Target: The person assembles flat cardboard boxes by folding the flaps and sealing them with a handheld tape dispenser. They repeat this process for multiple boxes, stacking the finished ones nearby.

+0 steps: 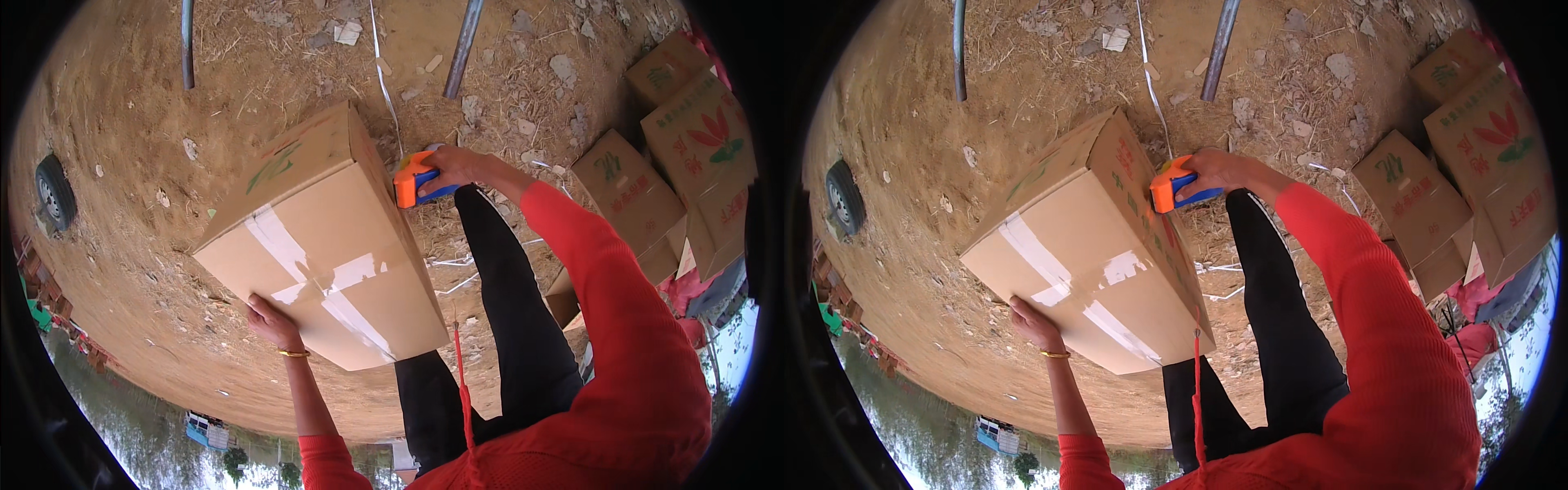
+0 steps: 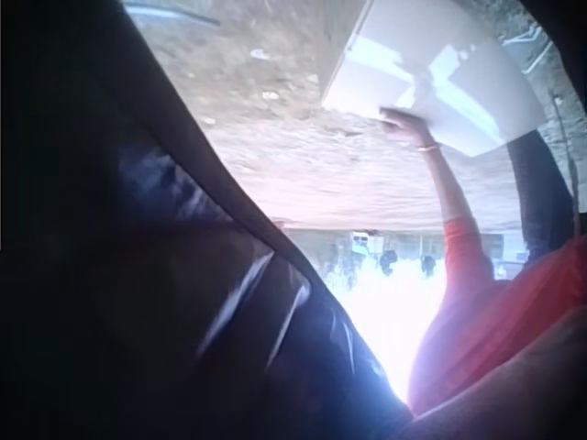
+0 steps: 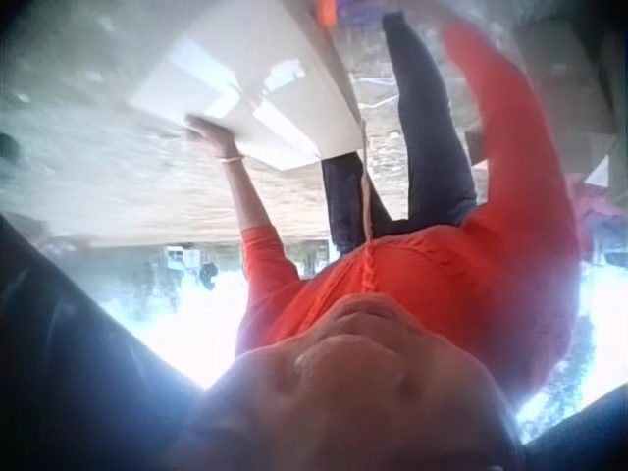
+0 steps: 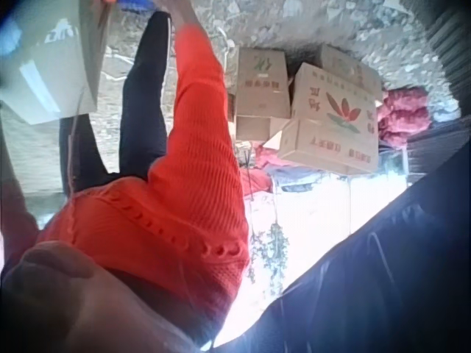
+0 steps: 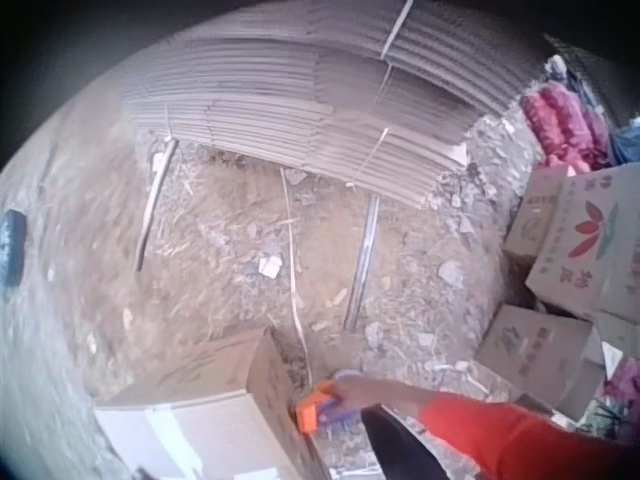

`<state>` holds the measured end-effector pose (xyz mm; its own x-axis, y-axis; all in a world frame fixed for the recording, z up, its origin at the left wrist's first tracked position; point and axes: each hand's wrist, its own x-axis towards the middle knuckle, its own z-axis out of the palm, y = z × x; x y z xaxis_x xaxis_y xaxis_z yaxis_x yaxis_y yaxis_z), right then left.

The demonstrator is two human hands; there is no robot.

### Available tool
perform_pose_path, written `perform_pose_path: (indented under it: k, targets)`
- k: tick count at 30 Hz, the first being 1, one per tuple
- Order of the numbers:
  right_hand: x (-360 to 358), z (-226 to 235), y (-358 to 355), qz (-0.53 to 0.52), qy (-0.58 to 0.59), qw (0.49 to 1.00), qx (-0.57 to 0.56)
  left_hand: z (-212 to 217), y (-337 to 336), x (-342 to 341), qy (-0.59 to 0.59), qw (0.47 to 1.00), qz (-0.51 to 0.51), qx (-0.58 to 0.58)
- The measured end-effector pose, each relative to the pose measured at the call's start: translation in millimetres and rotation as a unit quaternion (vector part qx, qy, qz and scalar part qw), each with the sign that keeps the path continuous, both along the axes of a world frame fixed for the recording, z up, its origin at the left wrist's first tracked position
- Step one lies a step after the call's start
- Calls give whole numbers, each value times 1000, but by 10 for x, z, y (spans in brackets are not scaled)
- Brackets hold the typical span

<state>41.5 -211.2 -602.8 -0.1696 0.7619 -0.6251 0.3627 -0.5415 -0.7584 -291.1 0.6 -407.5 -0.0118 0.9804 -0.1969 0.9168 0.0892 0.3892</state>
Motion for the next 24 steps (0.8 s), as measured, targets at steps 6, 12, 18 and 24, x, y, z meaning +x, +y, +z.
perform_pose_path:
  k: [6, 12, 18, 24]
  targets:
    - [7, 313, 208, 44, -94, 991, -87, -2, 17, -23, 25, 1000, -10, -8]
    - [-424, 991, 596, -6, -198, 948, -250, 8, 0, 10, 31, 999, -18, -8]
    - [-1005, 971, 546, -209, -223, 888, -343, -20, -10, -28, 115, 993, -26, -30]
    - [-983, 1142, 510, -395, -232, 834, -309, -63, 44, -125, 7, 996, -3, -85]
